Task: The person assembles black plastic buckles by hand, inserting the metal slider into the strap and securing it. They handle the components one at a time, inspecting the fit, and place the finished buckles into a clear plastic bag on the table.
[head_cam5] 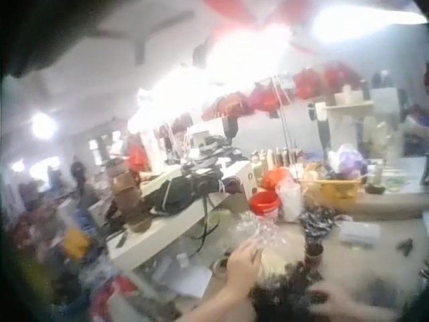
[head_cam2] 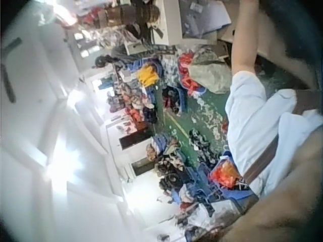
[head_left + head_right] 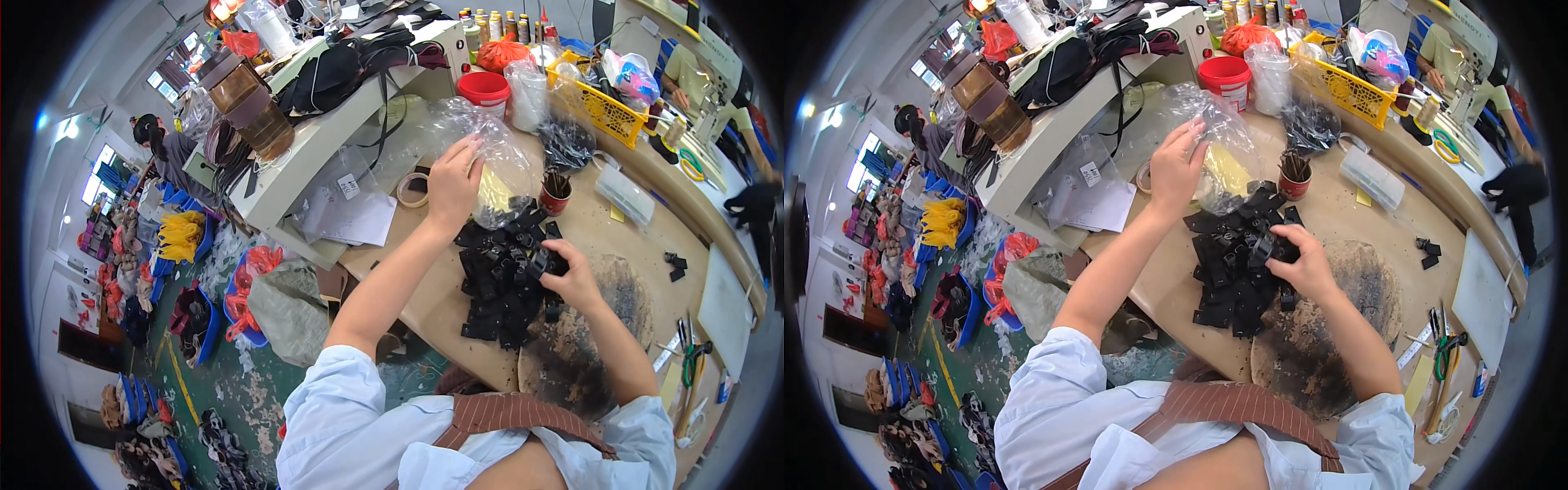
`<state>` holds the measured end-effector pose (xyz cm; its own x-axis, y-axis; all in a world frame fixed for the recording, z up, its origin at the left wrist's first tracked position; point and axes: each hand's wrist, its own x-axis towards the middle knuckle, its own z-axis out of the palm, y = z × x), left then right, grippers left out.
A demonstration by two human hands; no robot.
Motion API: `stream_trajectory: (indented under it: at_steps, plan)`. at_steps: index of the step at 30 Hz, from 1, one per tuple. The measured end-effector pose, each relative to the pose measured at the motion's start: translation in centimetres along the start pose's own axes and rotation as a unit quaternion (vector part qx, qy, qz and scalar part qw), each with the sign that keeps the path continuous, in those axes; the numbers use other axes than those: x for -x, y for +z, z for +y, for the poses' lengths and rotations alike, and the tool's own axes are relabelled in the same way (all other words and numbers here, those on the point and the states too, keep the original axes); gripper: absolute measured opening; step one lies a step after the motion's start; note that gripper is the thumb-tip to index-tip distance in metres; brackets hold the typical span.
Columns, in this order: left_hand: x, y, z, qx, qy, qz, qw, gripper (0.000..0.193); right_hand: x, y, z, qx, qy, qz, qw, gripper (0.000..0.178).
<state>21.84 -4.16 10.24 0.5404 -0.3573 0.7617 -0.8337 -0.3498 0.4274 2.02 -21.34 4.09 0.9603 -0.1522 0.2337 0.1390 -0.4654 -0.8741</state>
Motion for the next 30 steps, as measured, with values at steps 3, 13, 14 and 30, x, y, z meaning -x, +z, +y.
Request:
stream_trajectory:
  at_steps: [3,13,14,30]
  plan:
    - [-0.2,-0.2,0.6,0.092,0.000,-0.033,0.995,0.031,-0.7,-0.2,-2.2,-0.131,0.063,0.008,0.989,0.049]
    - [3.8,-0.4,2.4,0.095,0.044,-0.194,0.975,0.062,-6.7,0.5,-3.8,-0.483,0.307,-0.073,0.817,0.032]
    - [3.8,-0.8,2.5,0.095,0.051,-0.202,0.973,0.065,-9.2,1.3,-1.7,-0.578,0.353,-0.091,0.730,0.029]
    - [7.4,-6.9,-3.0,0.035,-0.012,-0.173,0.984,0.086,-6.2,-1.8,-6.0,-0.241,0.069,-0.224,0.942,0.078]
